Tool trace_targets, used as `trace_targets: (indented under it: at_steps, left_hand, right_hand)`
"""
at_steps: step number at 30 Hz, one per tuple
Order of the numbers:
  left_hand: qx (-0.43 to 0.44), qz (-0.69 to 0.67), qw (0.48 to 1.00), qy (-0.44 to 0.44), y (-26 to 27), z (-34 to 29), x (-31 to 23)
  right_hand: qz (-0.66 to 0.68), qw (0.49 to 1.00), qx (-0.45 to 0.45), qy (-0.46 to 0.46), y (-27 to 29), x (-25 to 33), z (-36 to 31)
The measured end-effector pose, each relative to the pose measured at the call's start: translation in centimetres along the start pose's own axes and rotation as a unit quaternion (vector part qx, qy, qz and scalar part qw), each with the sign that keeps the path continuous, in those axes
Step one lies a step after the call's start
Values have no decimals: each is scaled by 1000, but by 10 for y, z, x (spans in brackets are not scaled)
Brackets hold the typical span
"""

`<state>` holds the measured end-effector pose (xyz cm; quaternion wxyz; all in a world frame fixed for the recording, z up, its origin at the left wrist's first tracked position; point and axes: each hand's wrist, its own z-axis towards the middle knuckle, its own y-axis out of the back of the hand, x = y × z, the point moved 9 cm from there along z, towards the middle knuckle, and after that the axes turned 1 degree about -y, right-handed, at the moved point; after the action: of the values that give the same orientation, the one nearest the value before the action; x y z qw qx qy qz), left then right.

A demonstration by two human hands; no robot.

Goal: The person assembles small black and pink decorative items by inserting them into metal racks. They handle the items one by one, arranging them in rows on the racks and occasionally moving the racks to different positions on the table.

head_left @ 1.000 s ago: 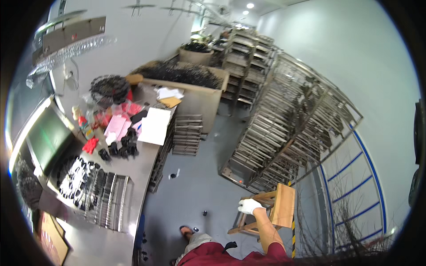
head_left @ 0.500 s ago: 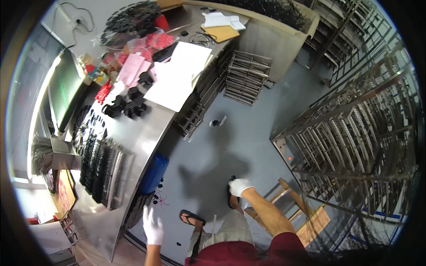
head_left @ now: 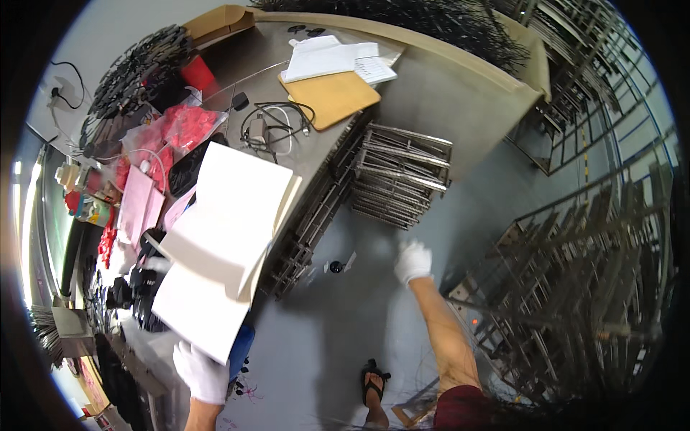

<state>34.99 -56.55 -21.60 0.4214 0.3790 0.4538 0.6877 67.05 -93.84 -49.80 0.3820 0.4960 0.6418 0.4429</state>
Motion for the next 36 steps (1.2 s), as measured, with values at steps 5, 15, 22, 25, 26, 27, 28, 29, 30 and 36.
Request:
trace_targets:
  at_steps: [5,15,22,25,26,27,28,29,30,36]
  left_hand:
    - [17,-3,1000,-1,-53,4,-16]
    - [49,-35,996,-61,-152,34,-50]
    - [60,-41,991,-114,-185,44,-73]
    - [64,-32,990,-122,-171,40,-67]
    - [68,-37,989,-129,-174,43,-70]
    - [72,-36,988,-129,-171,42,-68]
    - [74,-26,989,-122,-167,40,-64]
    - [78,-34,988,-127,-168,42,-67]
    - [83,-36,987,-130,-168,41,-66]
    - [98,-26,987,-123,-144,28,-57]
  right_hand:
    - [8,972,-234,-30,56,-26,148]
    - [377,895,-172,168,24,172,160]
    - [617,653,-439,18,115,203,102]
    - [618,621,-482,29,120,200,97]
    - [616,608,-501,22,109,199,97]
    - [613,595,-519,16,100,202,92]
    - [626,593,-507,24,96,213,82]
    - [628,596,-499,29,82,216,72]
    - [643,623,-438,88,69,243,65]
    - [501,794,-239,248,49,408,-7]
